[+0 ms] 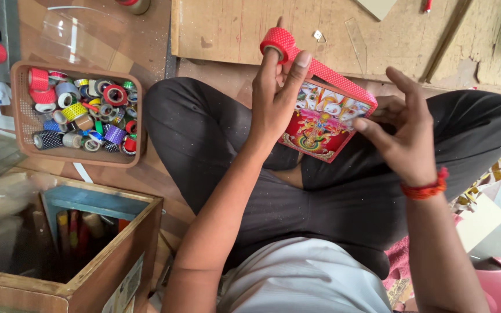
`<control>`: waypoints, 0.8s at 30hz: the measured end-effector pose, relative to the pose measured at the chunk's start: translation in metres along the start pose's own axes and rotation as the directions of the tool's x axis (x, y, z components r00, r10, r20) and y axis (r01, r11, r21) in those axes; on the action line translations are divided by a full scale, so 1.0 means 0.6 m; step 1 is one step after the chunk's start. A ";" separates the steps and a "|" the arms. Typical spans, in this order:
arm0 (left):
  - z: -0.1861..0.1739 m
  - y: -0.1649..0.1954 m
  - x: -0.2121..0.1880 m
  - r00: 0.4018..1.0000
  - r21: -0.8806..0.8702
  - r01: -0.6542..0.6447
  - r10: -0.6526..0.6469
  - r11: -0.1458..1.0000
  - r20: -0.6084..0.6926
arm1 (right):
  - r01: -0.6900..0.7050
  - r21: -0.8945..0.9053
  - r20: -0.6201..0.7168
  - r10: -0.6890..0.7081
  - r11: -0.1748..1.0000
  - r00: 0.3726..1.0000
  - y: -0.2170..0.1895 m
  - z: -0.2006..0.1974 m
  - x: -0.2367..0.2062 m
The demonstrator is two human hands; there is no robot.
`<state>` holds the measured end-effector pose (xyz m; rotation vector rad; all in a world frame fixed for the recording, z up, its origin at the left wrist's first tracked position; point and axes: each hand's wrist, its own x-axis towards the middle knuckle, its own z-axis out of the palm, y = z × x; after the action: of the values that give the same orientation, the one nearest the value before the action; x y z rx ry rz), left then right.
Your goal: The person sits on the floor and wraps red patterned tape around the edges of small devotional picture cards, pressing the tape down along each side. They set finished cards aside, pick up a new card, and continue taping the edges one card at a time.
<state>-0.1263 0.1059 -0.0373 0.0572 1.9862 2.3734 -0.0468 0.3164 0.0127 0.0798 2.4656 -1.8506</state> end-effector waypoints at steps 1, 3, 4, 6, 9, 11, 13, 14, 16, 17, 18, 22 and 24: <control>0.000 -0.003 0.001 1.000 0.038 0.008 -0.007 0.999 -0.020 | 0.021 0.001 -0.033 -0.021 1.000 0.999 0.010 0.005 -0.001; 0.001 -0.012 0.004 1.000 -0.055 0.014 -0.015 0.998 -0.022 | 0.060 0.007 -0.086 -0.059 0.998 0.994 0.029 0.016 -0.002; 0.000 -0.017 0.002 0.999 -0.099 0.019 -0.022 0.995 -0.028 | 0.066 -0.018 -0.095 -0.067 0.998 0.993 0.036 0.020 -0.004; 0.001 -0.030 -0.003 0.997 -0.129 -0.052 0.043 0.990 -0.071 | 0.083 -0.073 -0.120 -0.091 0.994 0.989 0.047 0.020 -0.005; 0.008 -0.049 -0.015 0.992 -0.186 -0.040 0.018 0.982 -0.121 | 0.109 -0.096 -0.122 -0.121 0.989 0.985 0.058 0.019 -0.009; 0.013 -0.058 -0.022 0.991 -0.213 -0.012 -0.016 0.977 -0.130 | 0.119 -0.039 -0.126 -0.123 0.992 0.984 0.063 0.020 -0.014; 0.012 -0.062 -0.024 0.991 -0.212 -0.016 -0.013 0.977 -0.134 | 0.123 -0.038 -0.124 -0.127 0.992 0.984 0.064 0.020 -0.017; 0.011 -0.062 -0.024 0.990 -0.196 -0.038 0.011 0.980 -0.139 | 0.122 -0.065 -0.124 -0.130 0.990 0.984 0.064 0.020 -0.018; 0.009 -0.059 -0.024 0.988 -0.163 -0.078 0.054 0.983 -0.146 | 0.124 -0.090 -0.123 -0.135 0.988 0.983 0.064 0.021 -0.019; 0.008 -0.056 -0.024 0.987 -0.171 -0.098 0.074 0.980 -0.143 | 0.127 -0.089 -0.124 -0.137 0.988 0.983 0.064 0.021 -0.019; 0.008 -0.052 -0.025 0.986 -0.178 -0.116 0.092 0.977 -0.138 | 0.128 -0.087 -0.125 -0.138 0.988 0.983 0.063 0.021 -0.020; 0.008 -0.040 -0.032 0.980 -0.147 -0.175 0.158 0.974 -0.118 | 0.137 -0.111 -0.135 -0.152 0.984 0.979 0.064 0.019 -0.025; 0.007 -0.038 -0.034 0.983 -0.157 -0.155 0.138 0.975 -0.118 | 0.127 -0.155 -0.143 -0.149 0.980 0.978 0.066 0.018 -0.027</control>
<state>-0.1051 0.1131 -0.0588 0.0749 1.8794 2.6803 -0.0272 0.3170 -0.0268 0.0473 2.7703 -1.7692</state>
